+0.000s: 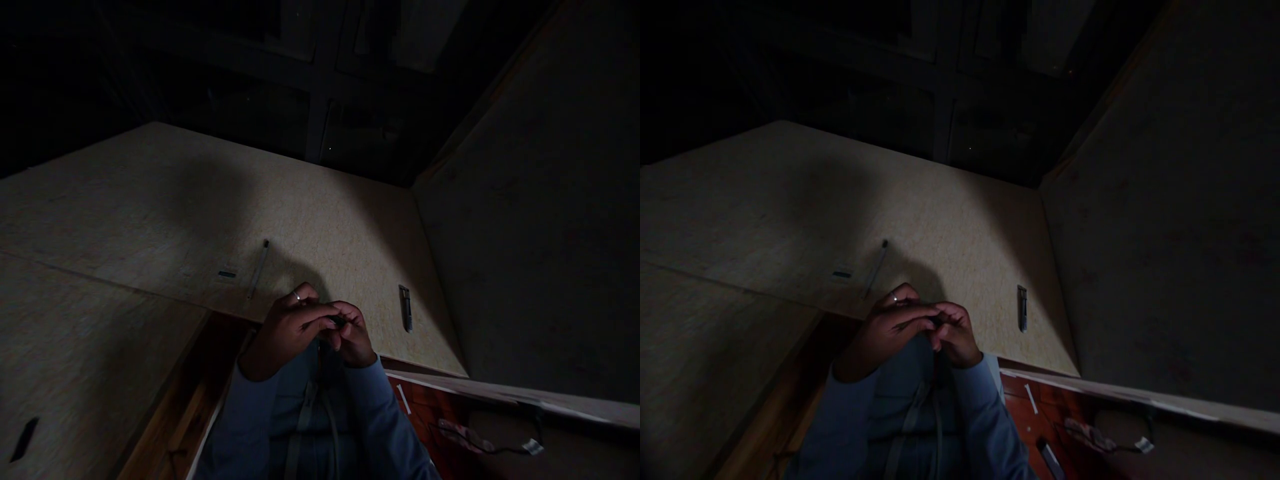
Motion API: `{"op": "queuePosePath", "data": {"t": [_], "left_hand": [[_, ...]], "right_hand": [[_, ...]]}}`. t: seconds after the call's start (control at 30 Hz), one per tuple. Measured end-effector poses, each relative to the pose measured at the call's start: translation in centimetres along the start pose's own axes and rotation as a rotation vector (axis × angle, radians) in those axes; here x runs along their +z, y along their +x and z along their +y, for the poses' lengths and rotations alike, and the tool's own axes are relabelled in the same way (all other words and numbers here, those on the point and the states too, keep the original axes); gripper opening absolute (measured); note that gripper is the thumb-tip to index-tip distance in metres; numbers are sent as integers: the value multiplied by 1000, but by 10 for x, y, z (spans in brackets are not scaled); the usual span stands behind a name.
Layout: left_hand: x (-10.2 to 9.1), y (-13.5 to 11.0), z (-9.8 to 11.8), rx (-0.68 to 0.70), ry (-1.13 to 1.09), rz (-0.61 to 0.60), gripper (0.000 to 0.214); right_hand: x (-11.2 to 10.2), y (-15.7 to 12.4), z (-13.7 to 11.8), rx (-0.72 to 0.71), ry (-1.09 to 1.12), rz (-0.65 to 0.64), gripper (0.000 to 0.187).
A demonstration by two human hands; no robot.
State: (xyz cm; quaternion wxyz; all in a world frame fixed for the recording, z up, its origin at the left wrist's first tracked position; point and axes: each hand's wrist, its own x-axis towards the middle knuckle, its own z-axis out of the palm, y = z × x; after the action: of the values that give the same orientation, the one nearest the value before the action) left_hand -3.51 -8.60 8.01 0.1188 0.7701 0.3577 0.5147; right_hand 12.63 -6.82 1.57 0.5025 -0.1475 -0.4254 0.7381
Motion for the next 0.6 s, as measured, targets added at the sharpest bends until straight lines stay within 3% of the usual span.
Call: {"op": "queuePosePath", "data": {"t": [0.2,0.6], "left_hand": [[5,-1,-5,-10,1,-13,17],[16,1,-6,0,-19,-31,18]], "right_hand": [[0,-1,-3,31,38,-65,37],[-7,-5,0,-12,98,-19,34]]}}
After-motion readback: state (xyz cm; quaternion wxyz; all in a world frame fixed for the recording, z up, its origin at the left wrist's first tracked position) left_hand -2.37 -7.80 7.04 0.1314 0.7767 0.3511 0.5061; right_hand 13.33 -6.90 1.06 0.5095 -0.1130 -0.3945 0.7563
